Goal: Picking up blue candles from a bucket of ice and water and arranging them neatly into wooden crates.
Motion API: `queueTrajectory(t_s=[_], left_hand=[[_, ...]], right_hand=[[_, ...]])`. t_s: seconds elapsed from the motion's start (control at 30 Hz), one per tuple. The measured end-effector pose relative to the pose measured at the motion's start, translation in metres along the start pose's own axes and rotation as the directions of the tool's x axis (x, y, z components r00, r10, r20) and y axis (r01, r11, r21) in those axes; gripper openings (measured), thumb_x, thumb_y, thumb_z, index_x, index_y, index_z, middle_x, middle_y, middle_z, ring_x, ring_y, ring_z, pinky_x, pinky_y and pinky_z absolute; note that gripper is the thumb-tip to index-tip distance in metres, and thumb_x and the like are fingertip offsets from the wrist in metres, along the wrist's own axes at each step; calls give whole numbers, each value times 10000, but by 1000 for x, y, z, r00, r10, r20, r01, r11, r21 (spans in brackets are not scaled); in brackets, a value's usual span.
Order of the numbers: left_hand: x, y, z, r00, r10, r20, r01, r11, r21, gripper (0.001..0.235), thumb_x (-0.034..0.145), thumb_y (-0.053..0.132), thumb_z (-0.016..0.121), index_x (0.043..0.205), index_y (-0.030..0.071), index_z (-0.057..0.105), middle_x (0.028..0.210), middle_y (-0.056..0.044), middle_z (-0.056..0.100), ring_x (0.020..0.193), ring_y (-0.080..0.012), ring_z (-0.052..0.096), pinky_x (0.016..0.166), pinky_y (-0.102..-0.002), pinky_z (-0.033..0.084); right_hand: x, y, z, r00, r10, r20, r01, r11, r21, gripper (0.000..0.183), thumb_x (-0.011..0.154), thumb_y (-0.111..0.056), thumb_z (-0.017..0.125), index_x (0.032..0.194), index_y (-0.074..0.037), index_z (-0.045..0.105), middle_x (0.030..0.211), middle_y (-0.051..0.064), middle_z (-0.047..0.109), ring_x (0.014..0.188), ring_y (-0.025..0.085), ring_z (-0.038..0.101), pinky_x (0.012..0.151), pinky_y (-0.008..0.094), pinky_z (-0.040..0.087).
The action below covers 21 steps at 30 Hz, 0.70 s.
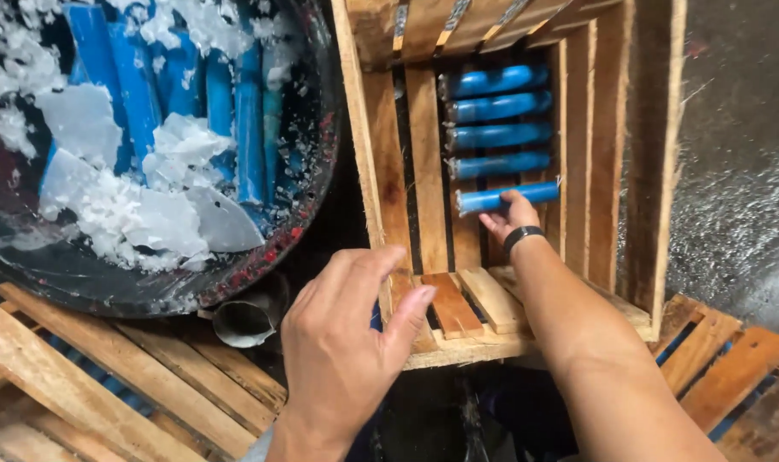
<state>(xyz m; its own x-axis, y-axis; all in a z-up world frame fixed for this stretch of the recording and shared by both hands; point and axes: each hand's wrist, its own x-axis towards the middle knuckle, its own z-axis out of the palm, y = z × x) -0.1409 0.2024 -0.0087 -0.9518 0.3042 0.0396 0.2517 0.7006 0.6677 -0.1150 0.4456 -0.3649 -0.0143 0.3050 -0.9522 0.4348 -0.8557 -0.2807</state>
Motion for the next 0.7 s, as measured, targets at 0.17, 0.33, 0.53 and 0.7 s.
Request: queueTrajectory(t_s=[0.17, 0.33, 0.53, 0.7], left_hand=[[1, 1, 5, 1000, 7, 15, -7, 1000, -12, 269, 808, 296, 532, 893, 44, 571, 819, -66, 589, 723, -204, 593, 578, -319, 457], [-2, 2, 8, 999, 1, 44, -1, 1000, -11, 253, 794, 285, 563, 894, 53, 573, 808, -54, 574, 718, -197, 579, 582, -311, 439], [-6, 5, 9, 999, 19, 31, -19, 1000, -14, 214, 794, 290, 559, 786, 76, 558, 784, -35, 580, 710, -185, 588, 576, -300, 440], [-10, 3, 7, 999, 30, 20, -29, 999, -23, 230, 805, 301, 534, 760, 76, 530, 767, -31, 569, 686, -189, 573, 573, -305, 424]], right_hand=[[-14, 2, 11, 1000, -9, -26, 9, 1000, 7, 388, 762, -98, 540, 1137, -68, 444, 1252, 165, 461, 1122, 336, 489, 860, 484, 454], [-17, 5, 10, 999, -15, -36, 14, 1000, -19, 344, 772, -93, 538, 1109, -71, 471, 1229, 167, 488, 1099, 320, 517, 829, 432, 496], [2, 6, 9, 998, -40, -53, 39, 999, -16, 372, 761, -95, 566, 1122, -68, 482, 1254, 188, 443, 1143, 323, 467, 805, 429, 516], [25, 9, 7, 996, -91, -24, 90, 995, -48, 307, 722, -132, 610, 1001, -44, 516, 1039, 189, 554, 932, 289, 578, 730, 398, 555]])
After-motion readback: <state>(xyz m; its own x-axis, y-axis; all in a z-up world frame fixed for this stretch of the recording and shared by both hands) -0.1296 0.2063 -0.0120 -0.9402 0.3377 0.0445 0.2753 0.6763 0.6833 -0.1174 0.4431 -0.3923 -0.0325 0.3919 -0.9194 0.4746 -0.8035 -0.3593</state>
